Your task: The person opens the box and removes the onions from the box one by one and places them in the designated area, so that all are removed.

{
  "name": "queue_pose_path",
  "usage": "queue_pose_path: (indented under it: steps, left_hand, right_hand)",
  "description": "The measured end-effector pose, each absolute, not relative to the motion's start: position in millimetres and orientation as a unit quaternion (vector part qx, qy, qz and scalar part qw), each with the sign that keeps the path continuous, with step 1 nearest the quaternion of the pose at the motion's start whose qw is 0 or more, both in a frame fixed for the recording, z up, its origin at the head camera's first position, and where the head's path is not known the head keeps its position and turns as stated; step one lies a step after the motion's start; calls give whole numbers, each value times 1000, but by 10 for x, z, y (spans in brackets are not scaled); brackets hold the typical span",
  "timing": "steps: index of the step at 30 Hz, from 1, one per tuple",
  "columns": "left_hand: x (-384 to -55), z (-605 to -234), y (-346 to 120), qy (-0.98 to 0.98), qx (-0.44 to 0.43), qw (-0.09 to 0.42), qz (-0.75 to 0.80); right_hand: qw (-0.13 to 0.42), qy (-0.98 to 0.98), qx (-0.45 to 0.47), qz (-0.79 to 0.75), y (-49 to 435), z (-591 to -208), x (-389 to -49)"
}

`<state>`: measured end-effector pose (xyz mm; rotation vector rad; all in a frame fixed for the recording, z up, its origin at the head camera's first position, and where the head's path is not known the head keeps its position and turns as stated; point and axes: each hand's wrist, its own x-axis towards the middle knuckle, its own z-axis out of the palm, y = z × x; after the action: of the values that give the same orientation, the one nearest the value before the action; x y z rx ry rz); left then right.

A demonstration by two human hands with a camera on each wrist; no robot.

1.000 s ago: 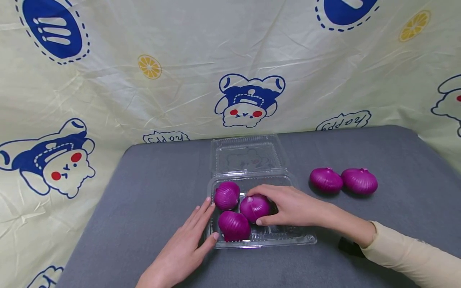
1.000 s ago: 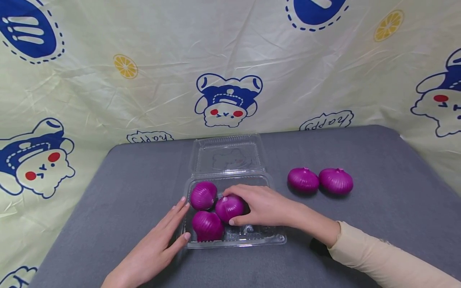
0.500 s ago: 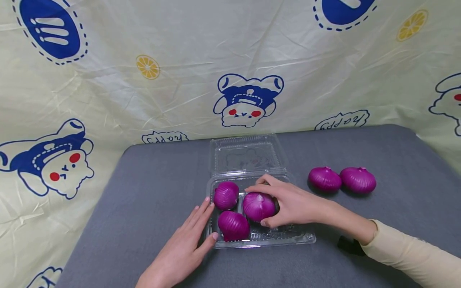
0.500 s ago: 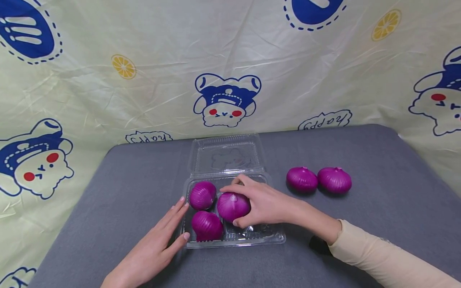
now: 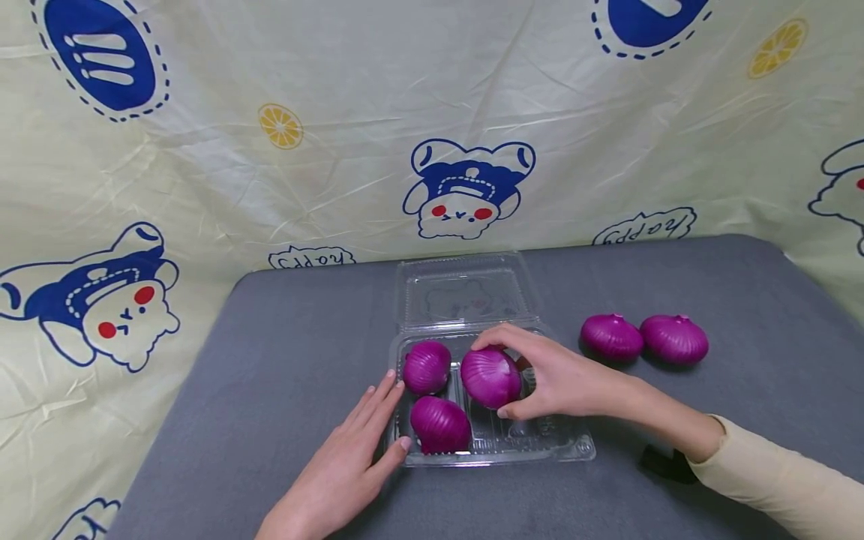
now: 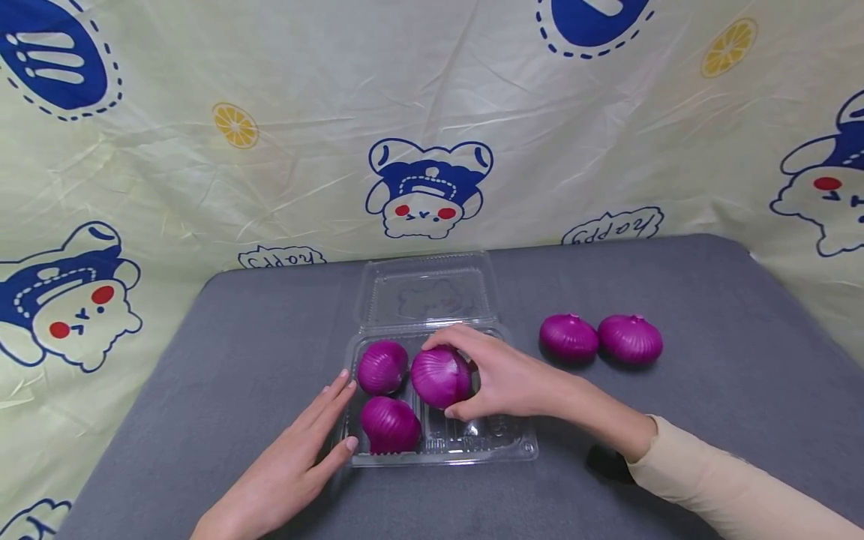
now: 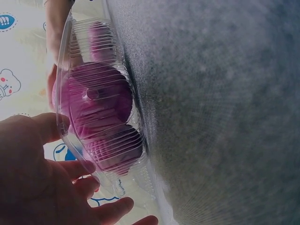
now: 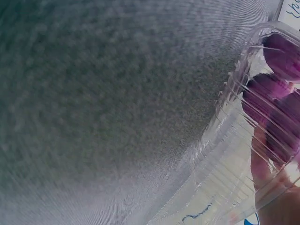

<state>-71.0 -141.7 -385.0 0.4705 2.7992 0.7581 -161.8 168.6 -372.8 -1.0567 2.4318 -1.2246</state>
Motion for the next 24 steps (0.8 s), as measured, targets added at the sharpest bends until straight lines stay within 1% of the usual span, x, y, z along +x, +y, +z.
queue_pose_path:
  steps: [2, 8, 18, 24]
  left_hand:
    - [-708, -3844, -1414, 948, 160, 101, 257]
    - [-707, -3840, -1410, 948, 156, 103, 256]
    - [-708, -3846, -1415, 947, 162, 98, 261]
    - [-706, -3845, -1417, 946, 163, 97, 262]
  right_hand:
    - [111, 830, -355, -416, 1703, -3701, -1602]
    - [87, 848, -334, -402, 1771, -3626, -1557]
    - [30, 880, -309, -359, 1970, -3576, -1443]
    - [0, 881, -296, -370, 2101, -3557, -1372]
